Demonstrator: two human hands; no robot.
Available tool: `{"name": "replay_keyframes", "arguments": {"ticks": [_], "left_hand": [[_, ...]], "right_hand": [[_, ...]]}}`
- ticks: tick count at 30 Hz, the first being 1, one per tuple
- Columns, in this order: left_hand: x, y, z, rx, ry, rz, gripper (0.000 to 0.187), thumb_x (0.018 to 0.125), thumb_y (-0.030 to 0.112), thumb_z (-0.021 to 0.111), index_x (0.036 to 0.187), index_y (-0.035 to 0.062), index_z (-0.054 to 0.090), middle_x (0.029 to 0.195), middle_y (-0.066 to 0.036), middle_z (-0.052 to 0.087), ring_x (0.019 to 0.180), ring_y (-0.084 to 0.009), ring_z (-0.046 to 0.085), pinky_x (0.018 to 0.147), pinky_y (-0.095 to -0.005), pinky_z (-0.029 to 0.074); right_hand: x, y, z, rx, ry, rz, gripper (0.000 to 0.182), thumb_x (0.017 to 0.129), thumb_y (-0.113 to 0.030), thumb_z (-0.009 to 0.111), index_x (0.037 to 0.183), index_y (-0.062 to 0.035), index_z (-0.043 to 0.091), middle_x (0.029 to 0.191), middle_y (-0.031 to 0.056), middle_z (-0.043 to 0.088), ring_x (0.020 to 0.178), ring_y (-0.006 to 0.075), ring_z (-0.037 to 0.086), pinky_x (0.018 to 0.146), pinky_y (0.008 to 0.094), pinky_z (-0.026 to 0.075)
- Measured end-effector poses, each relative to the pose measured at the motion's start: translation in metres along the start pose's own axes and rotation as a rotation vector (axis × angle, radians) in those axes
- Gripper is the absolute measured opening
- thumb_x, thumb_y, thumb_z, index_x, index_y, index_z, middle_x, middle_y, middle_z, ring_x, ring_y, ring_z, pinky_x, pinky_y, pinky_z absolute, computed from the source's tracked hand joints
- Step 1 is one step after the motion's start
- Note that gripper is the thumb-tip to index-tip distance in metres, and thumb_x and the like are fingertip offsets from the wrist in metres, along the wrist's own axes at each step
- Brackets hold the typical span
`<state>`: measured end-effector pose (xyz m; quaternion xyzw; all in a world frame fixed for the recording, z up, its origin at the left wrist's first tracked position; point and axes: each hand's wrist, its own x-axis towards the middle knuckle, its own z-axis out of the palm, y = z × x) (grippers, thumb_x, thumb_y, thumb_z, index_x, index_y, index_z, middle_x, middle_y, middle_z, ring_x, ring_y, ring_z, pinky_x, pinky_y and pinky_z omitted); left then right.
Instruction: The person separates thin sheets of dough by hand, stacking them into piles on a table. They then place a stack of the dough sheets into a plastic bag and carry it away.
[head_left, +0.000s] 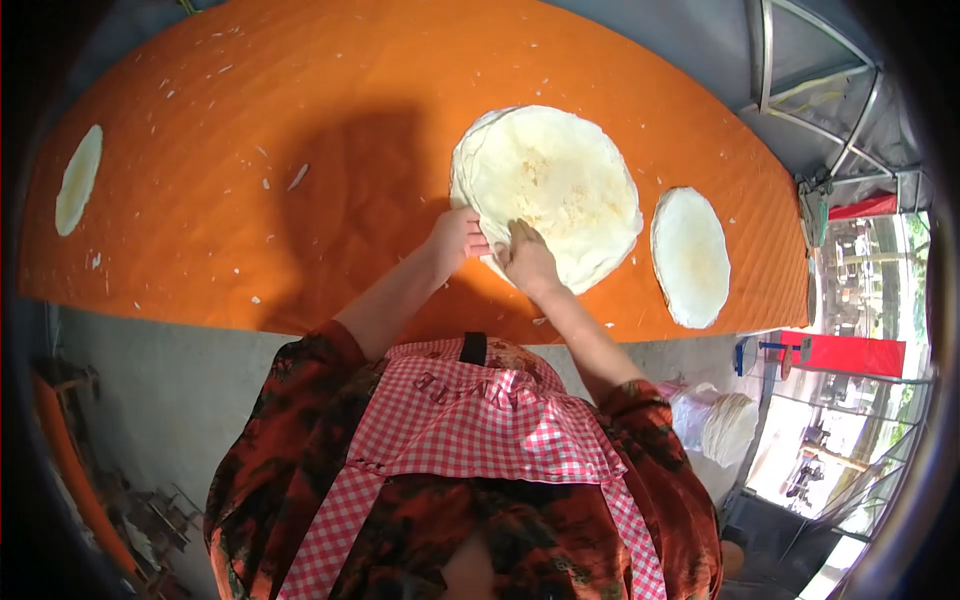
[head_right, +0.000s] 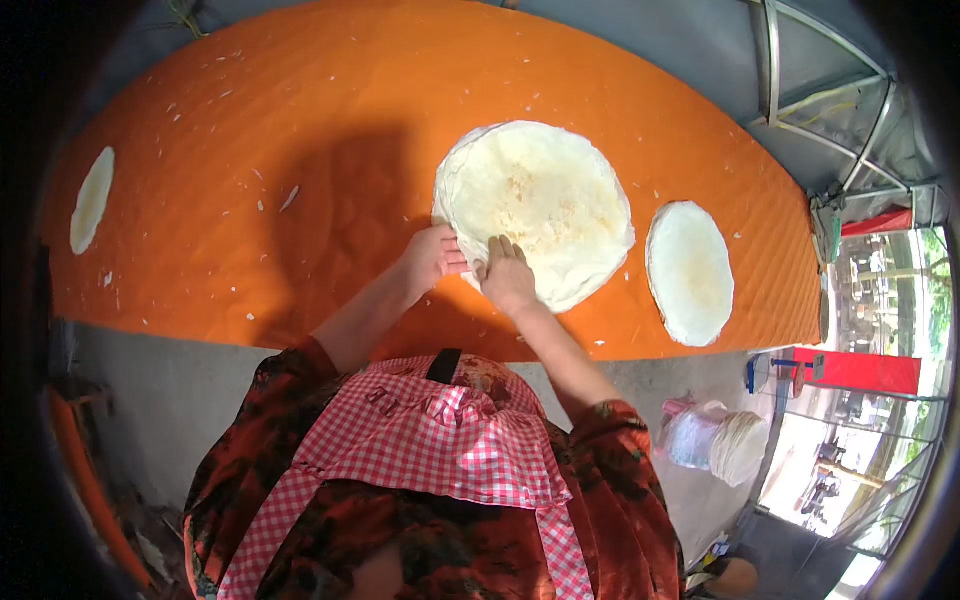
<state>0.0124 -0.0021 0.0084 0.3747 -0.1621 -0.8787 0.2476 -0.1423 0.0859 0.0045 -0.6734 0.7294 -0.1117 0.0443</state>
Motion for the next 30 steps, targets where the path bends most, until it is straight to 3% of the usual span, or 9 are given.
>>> {"name": "replay_keyframes", "arguments": {"ticks": [5, 10, 14, 15, 18, 21, 24, 28, 30], "left_hand": [[0.007, -0.021, -0.014, -0.151, -0.114, 0.03, 0.033, 0.091, 0.017, 0.044, 0.12, 0.0026, 0.05, 0.121, -0.022, 0.057, 0.112, -0.0356, 0.057, 0.098, -0.0475, 0.044], [0.014, -0.034, 0.004, 0.112, 0.006, 0.088, 0.052, 0.091, 0.018, 0.045, 0.139, 0.0047, 0.032, 0.131, -0.019, 0.051, 0.116, -0.0333, 0.055, 0.1, -0.0453, 0.043], [0.013, -0.031, 0.009, 0.232, 0.072, 0.069, 0.069, 0.09, 0.021, 0.051, 0.148, 0.0046, 0.016, 0.133, -0.015, 0.047, 0.116, -0.0314, 0.055, 0.099, -0.0434, 0.041], [0.014, -0.028, 0.012, 0.262, 0.086, 0.074, 0.07, 0.09, 0.021, 0.052, 0.148, 0.0044, 0.016, 0.131, -0.015, 0.048, 0.115, -0.0309, 0.055, 0.098, -0.0431, 0.041], [0.018, -0.031, 0.011, 0.32, 0.1, 0.082, 0.069, 0.087, 0.019, 0.056, 0.145, 0.005, 0.022, 0.126, -0.013, 0.05, 0.112, -0.0281, 0.056, 0.094, -0.0414, 0.043], [0.02, -0.031, 0.013, 0.361, 0.104, 0.123, 0.034, 0.08, 0.014, 0.057, 0.11, 0.0061, 0.043, 0.093, -0.006, 0.052, 0.084, -0.0161, 0.056, 0.071, -0.0309, 0.045], [0.017, -0.029, 0.016, 0.427, 0.118, 0.07, 0.051, 0.083, 0.017, 0.059, 0.128, 0.0078, 0.037, 0.116, -0.01, 0.053, 0.107, -0.0217, 0.057, 0.089, -0.0362, 0.044], [0.023, -0.034, 0.008, 0.396, 0.089, 0.114, 0.043, 0.08, 0.014, 0.063, 0.118, 0.0047, 0.046, 0.103, -0.007, 0.057, 0.095, -0.0171, 0.057, 0.081, -0.0348, 0.046], [0.04, -0.047, -0.006, 0.479, 0.176, 0.317, 0.037, 0.08, 0.01, 0.063, 0.113, 0.004, 0.048, 0.1, -0.008, 0.057, 0.092, -0.0164, 0.058, 0.076, -0.0337, 0.047]], "right_hand": [[-0.004, -0.02, -0.017, 0.179, 0.015, 0.115, 0.055, 0.078, -0.021, 0.068, 0.127, -0.0023, 0.051, 0.122, 0.0169, 0.06, 0.11, 0.0332, 0.058, 0.089, 0.0409, 0.05], [0.037, 0.002, -0.042, 0.081, -0.209, 0.241, 0.046, 0.078, -0.023, 0.067, 0.121, -0.0066, 0.059, 0.095, 0.0185, 0.069, 0.09, 0.0347, 0.066, 0.077, 0.0425, 0.054], [0.143, 0.085, -0.19, 0.127, -0.402, 0.258, 0.036, 0.075, -0.028, 0.062, 0.092, 0.0032, 0.069, 0.09, 0.0213, 0.07, 0.075, 0.032, 0.066, 0.069, 0.0408, 0.051], [0.16, 0.083, -0.23, -0.169, -0.297, 0.163, 0.034, 0.076, -0.027, 0.061, 0.086, 0.0047, 0.068, 0.083, 0.0239, 0.068, 0.073, 0.0314, 0.066, 0.067, 0.0407, 0.051], [0.167, 0.079, -0.303, -0.05, 0.038, 0.062, 0.027, 0.078, -0.019, 0.057, 0.078, 0.0051, 0.068, 0.074, 0.0257, 0.064, 0.073, 0.0344, 0.067, 0.066, 0.0408, 0.051], [0.145, 0.065, -0.294, -0.209, 0.02, -0.018, 0.023, 0.08, -0.015, 0.056, 0.081, 0.0032, 0.07, 0.078, 0.0251, 0.066, 0.075, 0.0364, 0.067, 0.067, 0.0423, 0.052], [0.094, 0.037, -0.18, -0.554, -0.011, -0.034, 0.018, 0.078, -0.022, 0.063, 0.084, -0.0075, 0.071, 0.077, 0.0158, 0.068, 0.072, 0.0301, 0.068, 0.061, 0.0421, 0.052], [0.031, 0.032, -0.03, -0.078, -0.094, -0.088, 0.04, 0.077, -0.031, 0.073, 0.108, -0.0057, 0.068, 0.085, 0.0189, 0.069, 0.084, 0.0338, 0.067, 0.076, 0.0428, 0.053], [0.042, 0.027, -0.056, -0.048, -0.086, -0.009, 0.032, 0.079, -0.026, 0.068, 0.104, -0.0072, 0.069, 0.084, 0.0185, 0.069, 0.082, 0.0341, 0.067, 0.075, 0.0424, 0.053]]}}
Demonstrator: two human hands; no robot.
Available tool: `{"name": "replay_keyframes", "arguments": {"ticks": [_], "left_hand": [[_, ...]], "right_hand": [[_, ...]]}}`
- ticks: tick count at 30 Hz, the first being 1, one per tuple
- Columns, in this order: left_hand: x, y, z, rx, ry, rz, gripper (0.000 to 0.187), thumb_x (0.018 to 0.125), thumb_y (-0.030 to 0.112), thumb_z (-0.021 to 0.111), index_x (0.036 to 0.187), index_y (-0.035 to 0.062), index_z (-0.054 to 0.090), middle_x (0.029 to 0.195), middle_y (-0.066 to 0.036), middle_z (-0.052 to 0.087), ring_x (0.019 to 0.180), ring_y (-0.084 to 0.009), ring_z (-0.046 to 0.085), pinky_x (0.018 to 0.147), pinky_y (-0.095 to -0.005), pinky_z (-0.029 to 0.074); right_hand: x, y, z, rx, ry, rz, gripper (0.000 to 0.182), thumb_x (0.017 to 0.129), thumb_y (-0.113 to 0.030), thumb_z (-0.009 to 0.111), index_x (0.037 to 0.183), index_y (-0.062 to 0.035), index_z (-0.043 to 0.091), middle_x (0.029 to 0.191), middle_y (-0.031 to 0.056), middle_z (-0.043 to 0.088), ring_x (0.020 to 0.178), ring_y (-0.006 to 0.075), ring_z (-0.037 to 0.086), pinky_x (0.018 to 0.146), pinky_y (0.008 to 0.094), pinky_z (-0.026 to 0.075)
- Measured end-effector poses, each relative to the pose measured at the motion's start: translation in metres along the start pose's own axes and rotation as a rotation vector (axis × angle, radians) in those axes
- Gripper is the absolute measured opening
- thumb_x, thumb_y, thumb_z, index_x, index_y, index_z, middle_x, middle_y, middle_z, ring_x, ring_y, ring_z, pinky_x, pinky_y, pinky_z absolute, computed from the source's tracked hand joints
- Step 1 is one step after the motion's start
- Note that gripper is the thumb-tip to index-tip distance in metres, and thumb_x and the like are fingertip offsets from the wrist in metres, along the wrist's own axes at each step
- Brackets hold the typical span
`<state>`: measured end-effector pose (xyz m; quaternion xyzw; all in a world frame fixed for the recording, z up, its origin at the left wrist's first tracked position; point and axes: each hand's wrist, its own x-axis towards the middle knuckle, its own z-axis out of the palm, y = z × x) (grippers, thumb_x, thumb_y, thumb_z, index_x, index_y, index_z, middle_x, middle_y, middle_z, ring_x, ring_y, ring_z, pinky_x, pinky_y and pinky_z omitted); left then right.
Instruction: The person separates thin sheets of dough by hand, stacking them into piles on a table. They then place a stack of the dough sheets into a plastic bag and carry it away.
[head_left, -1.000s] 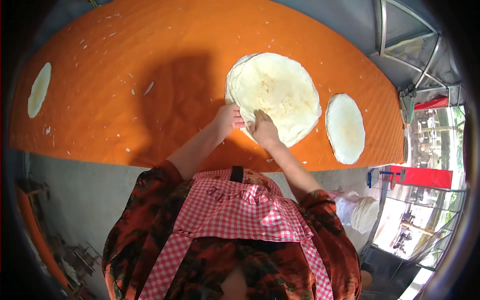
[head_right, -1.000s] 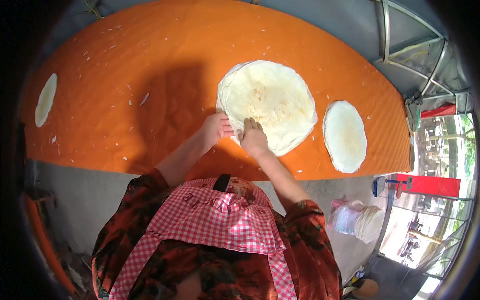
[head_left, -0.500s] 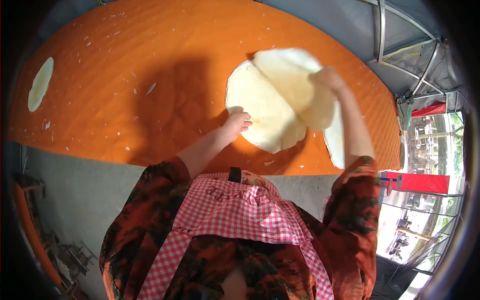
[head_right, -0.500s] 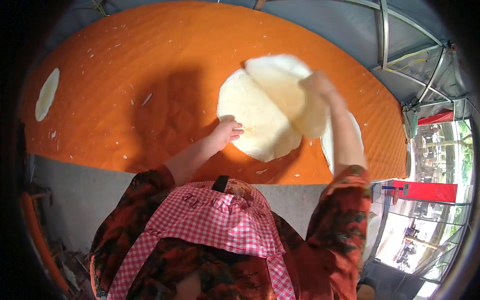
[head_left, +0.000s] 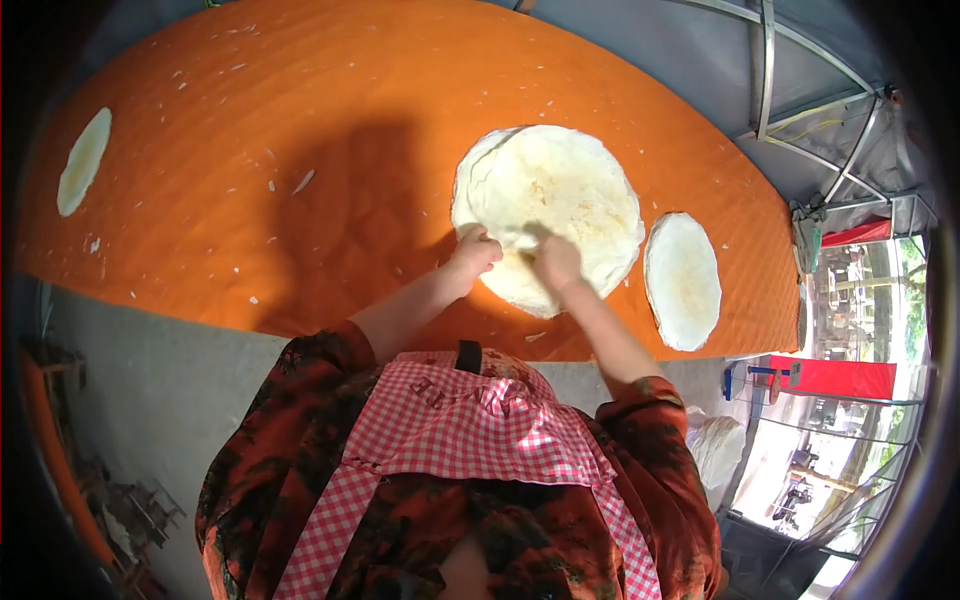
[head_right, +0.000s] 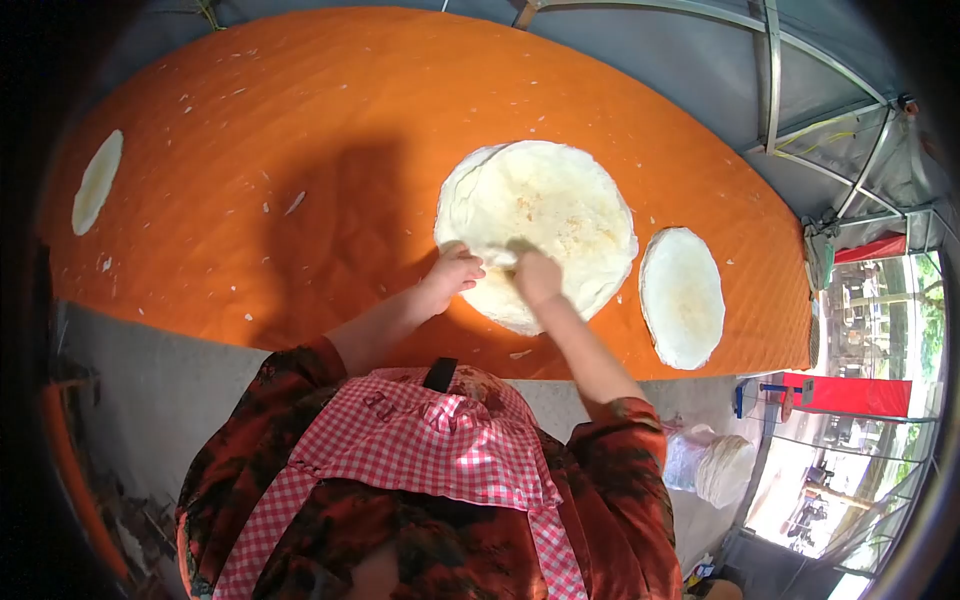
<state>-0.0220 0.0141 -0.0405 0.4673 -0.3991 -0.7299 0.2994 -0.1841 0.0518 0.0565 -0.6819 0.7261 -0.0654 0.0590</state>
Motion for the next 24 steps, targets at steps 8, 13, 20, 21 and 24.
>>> {"name": "replay_keyframes", "arguments": {"ticks": [8, 13, 20, 21, 24], "left_hand": [[-0.039, 0.004, -0.024, -0.145, 0.193, 0.053, 0.018, 0.087, 0.01, 0.065, 0.093, -0.0029, 0.054, 0.083, -0.011, 0.059, 0.067, -0.0184, 0.063, 0.059, -0.0272, 0.055], [-0.036, 0.009, -0.02, -0.13, 0.126, -0.087, 0.016, 0.089, 0.008, 0.063, 0.097, -0.0029, 0.056, 0.088, -0.011, 0.06, 0.073, -0.0216, 0.066, 0.065, -0.0309, 0.058], [-0.036, 0.007, -0.024, -0.388, -0.099, -0.097, 0.025, 0.097, 0.014, 0.05, 0.117, -0.0009, 0.053, 0.111, -0.014, 0.061, 0.101, -0.0279, 0.063, 0.088, -0.0427, 0.053], [-0.038, 0.006, -0.022, -0.476, -0.134, -0.108, 0.026, 0.096, 0.014, 0.051, 0.118, -0.0008, 0.051, 0.11, -0.013, 0.06, 0.099, -0.0278, 0.063, 0.086, -0.0438, 0.054], [-0.031, 0.008, -0.022, -0.637, -0.225, -0.112, 0.028, 0.098, 0.015, 0.048, 0.122, -0.0002, 0.046, 0.112, -0.015, 0.057, 0.1, -0.0298, 0.061, 0.087, -0.047, 0.054]], "right_hand": [[-0.001, 0.001, -0.087, -0.188, 0.025, 0.002, 0.033, 0.079, -0.03, 0.068, 0.106, -0.0099, 0.07, 0.082, 0.0207, 0.068, 0.074, 0.0339, 0.067, 0.07, 0.0422, 0.054], [-0.04, -0.015, 0.048, -0.113, 0.198, -0.12, 0.029, 0.079, -0.017, 0.064, 0.108, -0.012, 0.067, 0.091, 0.0147, 0.069, 0.075, 0.0309, 0.068, 0.065, 0.0406, 0.054], [-0.03, -0.023, -0.003, -0.027, 0.054, 0.037, 0.025, 0.08, -0.021, 0.061, 0.102, -0.0111, 0.068, 0.088, 0.0145, 0.069, 0.074, 0.0315, 0.067, 0.065, 0.0418, 0.054], [-0.032, -0.027, -0.001, -0.036, 0.08, -0.001, 0.024, 0.08, -0.021, 0.06, 0.101, -0.0115, 0.068, 0.087, 0.0145, 0.069, 0.074, 0.0315, 0.067, 0.065, 0.042, 0.054], [-0.031, -0.029, 0.021, 0.018, 0.079, 0.032, 0.024, 0.079, -0.017, 0.06, 0.101, -0.0106, 0.068, 0.088, 0.0131, 0.069, 0.08, 0.0304, 0.067, 0.068, 0.0413, 0.054]]}}
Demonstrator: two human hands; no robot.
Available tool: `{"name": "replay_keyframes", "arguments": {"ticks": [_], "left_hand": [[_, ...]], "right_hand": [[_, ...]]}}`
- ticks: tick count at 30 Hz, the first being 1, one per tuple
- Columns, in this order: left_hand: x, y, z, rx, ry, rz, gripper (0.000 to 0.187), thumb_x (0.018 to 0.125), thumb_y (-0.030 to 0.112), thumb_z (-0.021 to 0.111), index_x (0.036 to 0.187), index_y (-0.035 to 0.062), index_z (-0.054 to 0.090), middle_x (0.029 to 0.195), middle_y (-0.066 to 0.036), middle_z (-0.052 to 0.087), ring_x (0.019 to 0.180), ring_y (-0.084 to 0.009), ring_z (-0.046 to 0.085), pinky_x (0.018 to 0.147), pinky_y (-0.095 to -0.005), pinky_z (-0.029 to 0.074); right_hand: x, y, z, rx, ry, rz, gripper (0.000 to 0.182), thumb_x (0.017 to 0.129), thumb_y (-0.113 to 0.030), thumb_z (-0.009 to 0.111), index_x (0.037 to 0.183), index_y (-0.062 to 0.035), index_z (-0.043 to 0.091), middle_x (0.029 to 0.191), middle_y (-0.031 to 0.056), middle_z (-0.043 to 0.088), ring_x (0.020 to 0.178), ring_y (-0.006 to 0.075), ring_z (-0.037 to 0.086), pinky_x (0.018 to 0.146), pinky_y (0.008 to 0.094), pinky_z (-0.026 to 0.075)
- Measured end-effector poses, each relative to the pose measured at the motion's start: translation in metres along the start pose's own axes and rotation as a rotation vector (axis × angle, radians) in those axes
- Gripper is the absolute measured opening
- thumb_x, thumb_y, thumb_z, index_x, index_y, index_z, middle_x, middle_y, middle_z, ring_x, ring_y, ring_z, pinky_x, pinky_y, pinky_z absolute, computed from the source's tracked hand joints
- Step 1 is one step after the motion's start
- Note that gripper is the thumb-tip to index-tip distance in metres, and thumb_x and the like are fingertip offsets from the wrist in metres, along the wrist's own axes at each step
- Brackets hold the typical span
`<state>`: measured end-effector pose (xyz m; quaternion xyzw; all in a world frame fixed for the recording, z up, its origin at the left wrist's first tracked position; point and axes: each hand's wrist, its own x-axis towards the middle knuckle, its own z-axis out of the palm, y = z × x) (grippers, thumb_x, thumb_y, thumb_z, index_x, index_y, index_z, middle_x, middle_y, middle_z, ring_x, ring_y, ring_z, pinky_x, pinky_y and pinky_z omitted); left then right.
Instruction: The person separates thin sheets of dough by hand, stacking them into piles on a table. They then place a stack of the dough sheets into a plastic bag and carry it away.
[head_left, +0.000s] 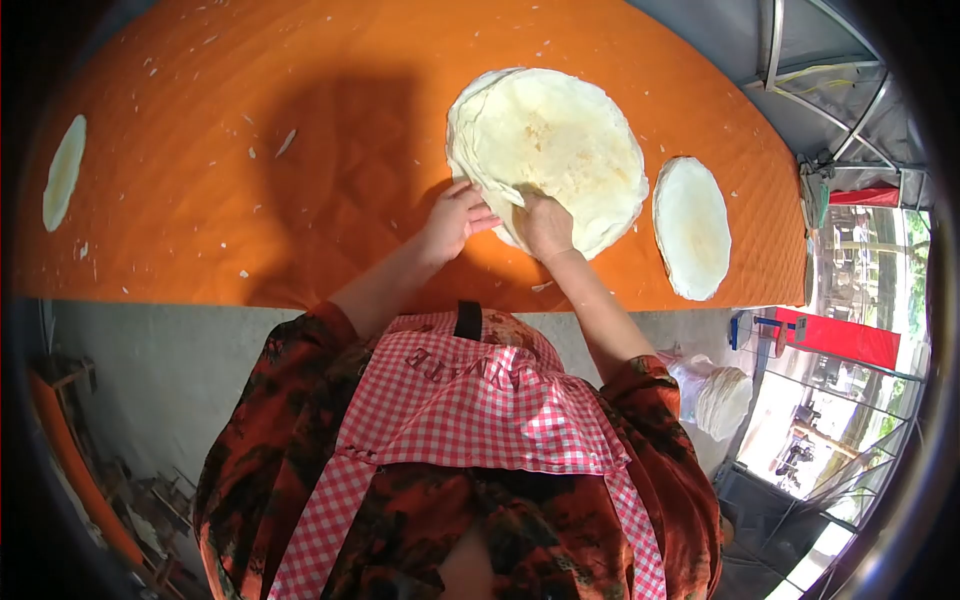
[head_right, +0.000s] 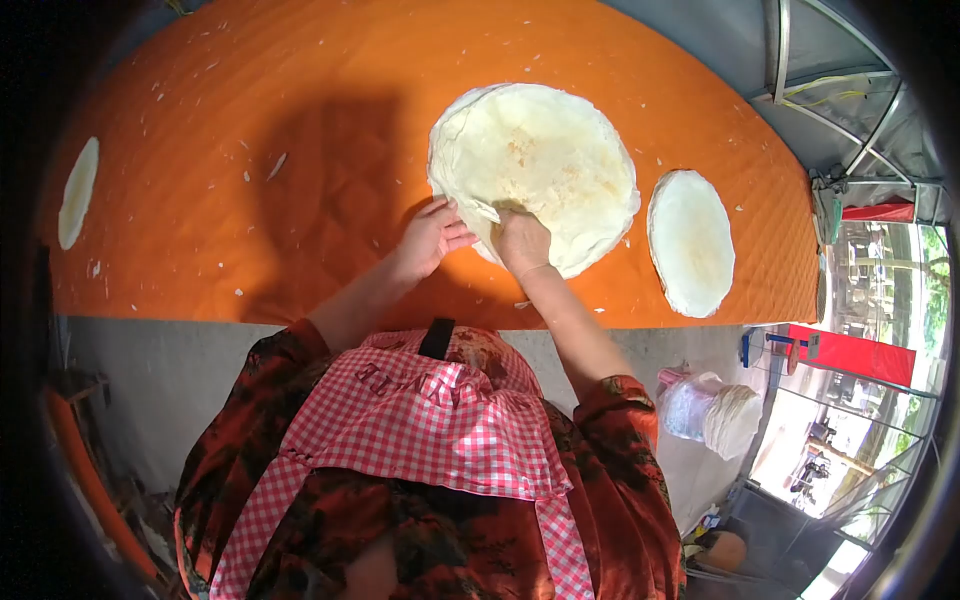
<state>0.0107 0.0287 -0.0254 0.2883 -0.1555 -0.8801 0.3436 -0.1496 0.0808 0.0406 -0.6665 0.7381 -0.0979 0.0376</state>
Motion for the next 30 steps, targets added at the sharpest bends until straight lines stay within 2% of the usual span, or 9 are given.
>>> {"name": "replay_keyframes", "arguments": {"ticks": [2, 5, 8, 11, 14, 17, 20, 24, 30], "left_hand": [[-0.002, -0.003, -0.005, 0.021, -0.025, -0.014, 0.031, 0.102, 0.019, 0.042, 0.126, 0.0005, 0.044, 0.121, -0.018, 0.056, 0.109, -0.0344, 0.058, 0.095, -0.0492, 0.049], [-0.005, -0.006, -0.008, -0.025, -0.05, -0.004, 0.032, 0.102, 0.02, 0.04, 0.128, 0.0006, 0.042, 0.123, -0.019, 0.053, 0.112, -0.0349, 0.057, 0.095, -0.0509, 0.049], [-0.012, -0.001, 0.004, -0.061, -0.105, 0.024, 0.033, 0.103, 0.021, 0.038, 0.128, 0.0008, 0.041, 0.123, -0.02, 0.052, 0.113, -0.0358, 0.055, 0.096, -0.0525, 0.048], [-0.013, 0.001, 0.009, -0.046, -0.095, 0.031, 0.035, 0.103, 0.023, 0.037, 0.128, -0.0003, 0.04, 0.124, -0.021, 0.051, 0.115, -0.0368, 0.054, 0.096, -0.0529, 0.048], [-0.014, 0.004, 0.013, -0.067, -0.036, 0.019, 0.037, 0.102, 0.024, 0.037, 0.129, -0.0018, 0.039, 0.128, -0.022, 0.049, 0.116, -0.0376, 0.053, 0.097, -0.0518, 0.048], [-0.012, 0.004, 0.012, -0.062, -0.089, 0.048, 0.04, 0.101, 0.022, 0.039, 0.132, -0.0031, 0.037, 0.13, -0.023, 0.048, 0.117, -0.0381, 0.053, 0.097, -0.0507, 0.048], [-0.017, 0.01, 0.022, -0.014, -0.141, 0.082, 0.042, 0.099, 0.018, 0.041, 0.135, -0.0022, 0.035, 0.129, -0.021, 0.05, 0.116, -0.0366, 0.054, 0.097, -0.0496, 0.048], [-0.006, -0.003, 0.013, 0.075, -0.143, 0.105, 0.043, 0.096, 0.01, 0.046, 0.137, -0.0004, 0.037, 0.127, -0.018, 0.053, 0.114, -0.0328, 0.057, 0.095, -0.0479, 0.05], [-0.015, 0.0, 0.02, 0.227, -0.153, 0.158, 0.044, 0.094, 0.008, 0.052, 0.137, 0.0021, 0.039, 0.126, -0.017, 0.053, 0.111, -0.0299, 0.059, 0.092, -0.0436, 0.053]], "right_hand": [[-0.004, 0.003, 0.003, 0.091, 0.017, -0.02, 0.026, 0.079, -0.017, 0.063, 0.104, -0.0105, 0.068, 0.093, 0.0116, 0.069, 0.086, 0.0301, 0.066, 0.074, 0.0395, 0.053], [-0.005, 0.013, -0.001, 0.223, -0.017, -0.017, 0.027, 0.082, -0.02, 0.064, 0.107, -0.0113, 0.068, 0.097, 0.0118, 0.069, 0.089, 0.0314, 0.065, 0.078, 0.0391, 0.052], [0.005, 0.023, -0.013, 0.347, -0.286, 0.168, 0.028, 0.084, -0.025, 0.065, 0.109, -0.0118, 0.068, 0.1, 0.0125, 0.069, 0.088, 0.0317, 0.065, 0.08, 0.0388, 0.05], [0.009, 0.039, -0.004, 0.463, -0.277, 0.157, 0.029, 0.085, -0.025, 0.065, 0.11, -0.0098, 0.068, 0.097, 0.0134, 0.069, 0.087, 0.031, 0.065, 0.079, 0.0376, 0.05], [0.018, 0.045, -0.013, 0.497, -0.388, 0.302, 0.031, 0.085, -0.025, 0.065, 0.109, -0.0073, 0.068, 0.095, 0.0138, 0.069, 0.086, 0.0304, 0.065, 0.08, 0.0369, 0.05], [0.022, 0.042, -0.027, 0.502, -0.416, 0.348, 0.032, 0.085, -0.026, 0.064, 0.109, -0.0049, 0.067, 0.095, 0.0144, 0.069, 0.087, 0.0313, 0.065, 0.08, 0.0375, 0.05], [0.015, 0.019, -0.031, 0.32, -0.245, 0.199, 0.029, 0.086, -0.027, 0.062, 0.109, -0.0094, 0.068, 0.095, 0.0149, 0.069, 0.088, 0.0322, 0.065, 0.081, 0.0384, 0.05], [0.009, 0.021, -0.011, 0.323, -0.258, 0.235, 0.025, 0.087, -0.027, 0.062, 0.108, -0.0178, 0.07, 0.098, 0.0151, 0.069, 0.091, 0.0324, 0.064, 0.081, 0.04, 0.05], [0.014, 0.037, -0.007, 0.477, -0.363, 0.281, 0.028, 0.086, -0.028, 0.064, 0.109, -0.0124, 0.069, 0.098, 0.0151, 0.069, 0.093, 0.0296, 0.065, 0.084, 0.0374, 0.049]]}}
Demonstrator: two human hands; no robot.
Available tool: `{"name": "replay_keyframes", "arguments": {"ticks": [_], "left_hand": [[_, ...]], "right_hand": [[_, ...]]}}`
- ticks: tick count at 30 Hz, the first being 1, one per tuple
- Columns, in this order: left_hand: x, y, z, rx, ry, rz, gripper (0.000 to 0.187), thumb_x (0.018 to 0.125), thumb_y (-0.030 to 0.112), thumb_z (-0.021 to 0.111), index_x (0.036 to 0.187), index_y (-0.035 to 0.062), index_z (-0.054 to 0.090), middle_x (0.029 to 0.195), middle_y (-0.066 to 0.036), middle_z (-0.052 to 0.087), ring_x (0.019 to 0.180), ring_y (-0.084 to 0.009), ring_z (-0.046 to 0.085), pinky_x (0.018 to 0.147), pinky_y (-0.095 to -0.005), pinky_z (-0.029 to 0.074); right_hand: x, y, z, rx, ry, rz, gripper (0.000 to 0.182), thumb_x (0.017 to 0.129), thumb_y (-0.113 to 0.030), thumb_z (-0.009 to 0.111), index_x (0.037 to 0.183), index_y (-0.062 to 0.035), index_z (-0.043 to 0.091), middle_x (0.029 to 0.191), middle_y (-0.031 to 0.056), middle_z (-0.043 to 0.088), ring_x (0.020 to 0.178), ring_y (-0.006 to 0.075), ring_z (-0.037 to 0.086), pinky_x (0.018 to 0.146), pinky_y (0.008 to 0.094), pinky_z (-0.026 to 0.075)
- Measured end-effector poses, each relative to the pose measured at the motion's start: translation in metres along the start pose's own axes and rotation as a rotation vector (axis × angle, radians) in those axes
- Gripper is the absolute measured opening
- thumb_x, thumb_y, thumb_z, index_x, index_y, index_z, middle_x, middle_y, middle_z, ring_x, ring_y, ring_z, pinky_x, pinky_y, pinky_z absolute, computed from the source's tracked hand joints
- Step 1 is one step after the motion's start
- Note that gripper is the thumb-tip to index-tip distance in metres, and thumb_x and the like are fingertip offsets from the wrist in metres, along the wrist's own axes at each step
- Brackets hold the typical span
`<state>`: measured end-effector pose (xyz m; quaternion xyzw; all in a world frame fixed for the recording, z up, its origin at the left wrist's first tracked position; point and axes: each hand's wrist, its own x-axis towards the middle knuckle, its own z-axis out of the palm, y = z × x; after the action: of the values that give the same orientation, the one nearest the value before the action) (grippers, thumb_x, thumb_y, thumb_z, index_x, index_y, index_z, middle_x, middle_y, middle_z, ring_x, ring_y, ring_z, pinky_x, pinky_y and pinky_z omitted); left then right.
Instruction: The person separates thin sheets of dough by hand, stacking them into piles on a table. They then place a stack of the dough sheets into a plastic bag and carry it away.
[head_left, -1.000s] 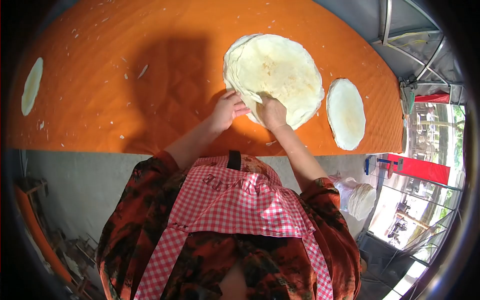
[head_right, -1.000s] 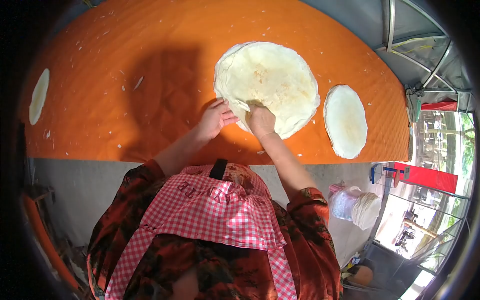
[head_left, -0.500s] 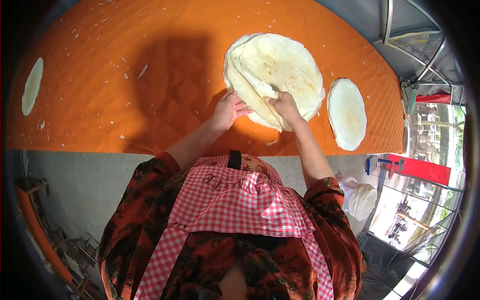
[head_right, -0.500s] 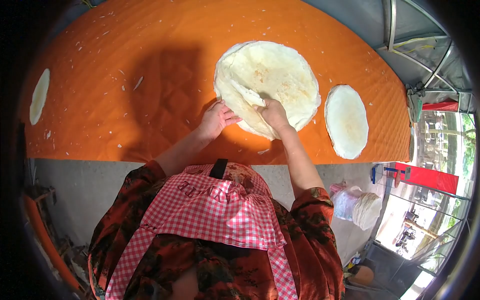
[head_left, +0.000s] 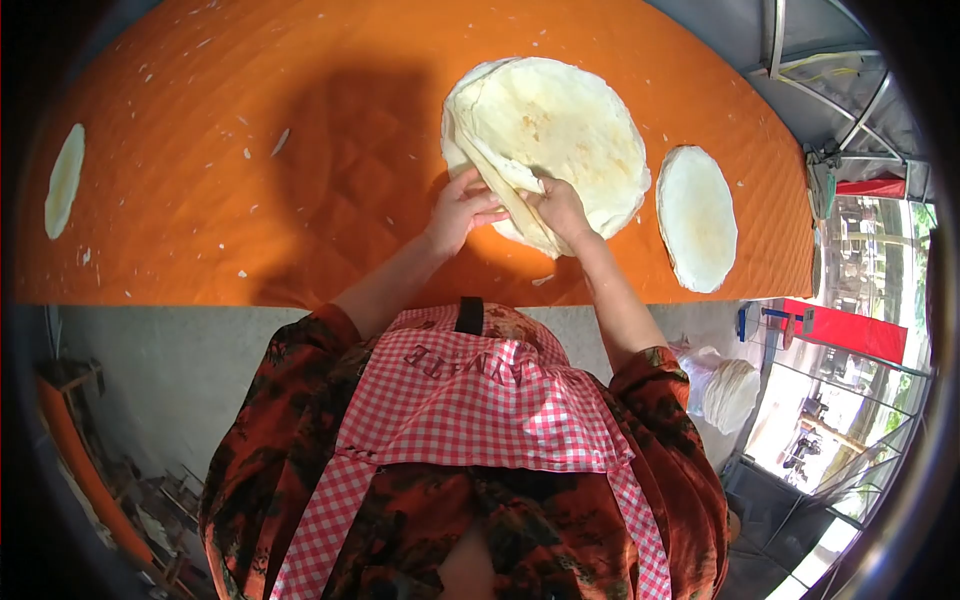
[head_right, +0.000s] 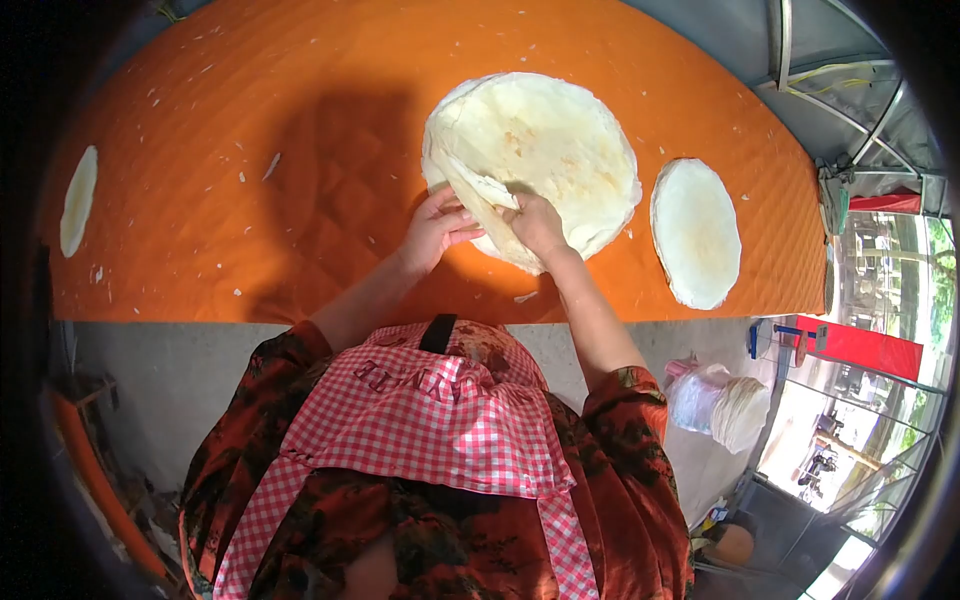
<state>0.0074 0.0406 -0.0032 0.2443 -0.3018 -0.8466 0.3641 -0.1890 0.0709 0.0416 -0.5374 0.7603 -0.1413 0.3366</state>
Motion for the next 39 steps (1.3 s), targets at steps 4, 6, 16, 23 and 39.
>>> {"name": "replay_keyframes", "arguments": {"ticks": [4, 6, 16, 23, 39], "left_hand": [[0.001, 0.006, 0.005, -0.026, 0.055, -0.056, 0.042, 0.095, 0.009, 0.049, 0.136, 0.0019, 0.04, 0.125, -0.016, 0.054, 0.109, -0.0293, 0.06, 0.09, -0.0424, 0.055], [0.003, 0.006, 0.007, -0.027, 0.08, -0.072, 0.041, 0.096, 0.009, 0.047, 0.135, 0.0017, 0.04, 0.125, -0.016, 0.054, 0.109, -0.029, 0.06, 0.089, -0.0424, 0.055], [0.013, -0.003, 0.015, 0.24, 0.316, -0.088, 0.041, 0.09, 0.01, 0.058, 0.128, 0.0069, 0.044, 0.12, -0.009, 0.057, 0.105, -0.0233, 0.06, 0.078, -0.0391, 0.056], [0.02, -0.011, 0.011, 0.217, 0.41, -0.163, 0.048, 0.088, 0.013, 0.065, 0.129, 0.0102, 0.041, 0.121, -0.007, 0.056, 0.107, -0.0214, 0.058, 0.076, -0.0389, 0.053], [0.036, -0.046, -0.012, 0.109, 0.513, -0.067, 0.033, 0.087, 0.002, 0.054, 0.119, 0.0013, 0.053, 0.106, -0.013, 0.061, 0.089, -0.0198, 0.062, 0.063, -0.0343, 0.052]], "right_hand": [[0.011, 0.017, 0.003, 0.148, -0.037, 0.001, 0.029, 0.086, -0.028, 0.065, 0.11, -0.0102, 0.069, 0.099, 0.0148, 0.069, 0.092, 0.0275, 0.065, 0.084, 0.0355, 0.048], [0.013, 0.019, 0.004, 0.174, -0.027, -0.031, 0.029, 0.086, -0.027, 0.066, 0.109, -0.0099, 0.069, 0.099, 0.0146, 0.07, 0.092, 0.0268, 0.065, 0.084, 0.0349, 0.048], [-0.014, -0.028, -0.004, -0.177, 0.12, -0.049, 0.03, 0.087, -0.029, 0.064, 0.111, -0.0099, 0.068, 0.108, 0.0132, 0.067, 0.099, 0.0296, 0.063, 0.086, 0.0384, 0.049], [-0.02, -0.02, 0.037, -0.087, 0.218, -0.258, 0.059, 0.082, -0.028, 0.068, 0.129, 0.0007, 0.048, 0.128, 0.0234, 0.053, 0.122, 0.039, 0.045, 0.104, 0.0399, 0.039], [0.001, -0.135, -0.266, -0.07, 0.253, -0.191, 0.018, 0.078, -0.009, 0.063, 0.09, 0.0034, 0.069, 0.072, 0.014, 0.068, 0.062, 0.0227, 0.067, 0.056, 0.0376, 0.053]]}}
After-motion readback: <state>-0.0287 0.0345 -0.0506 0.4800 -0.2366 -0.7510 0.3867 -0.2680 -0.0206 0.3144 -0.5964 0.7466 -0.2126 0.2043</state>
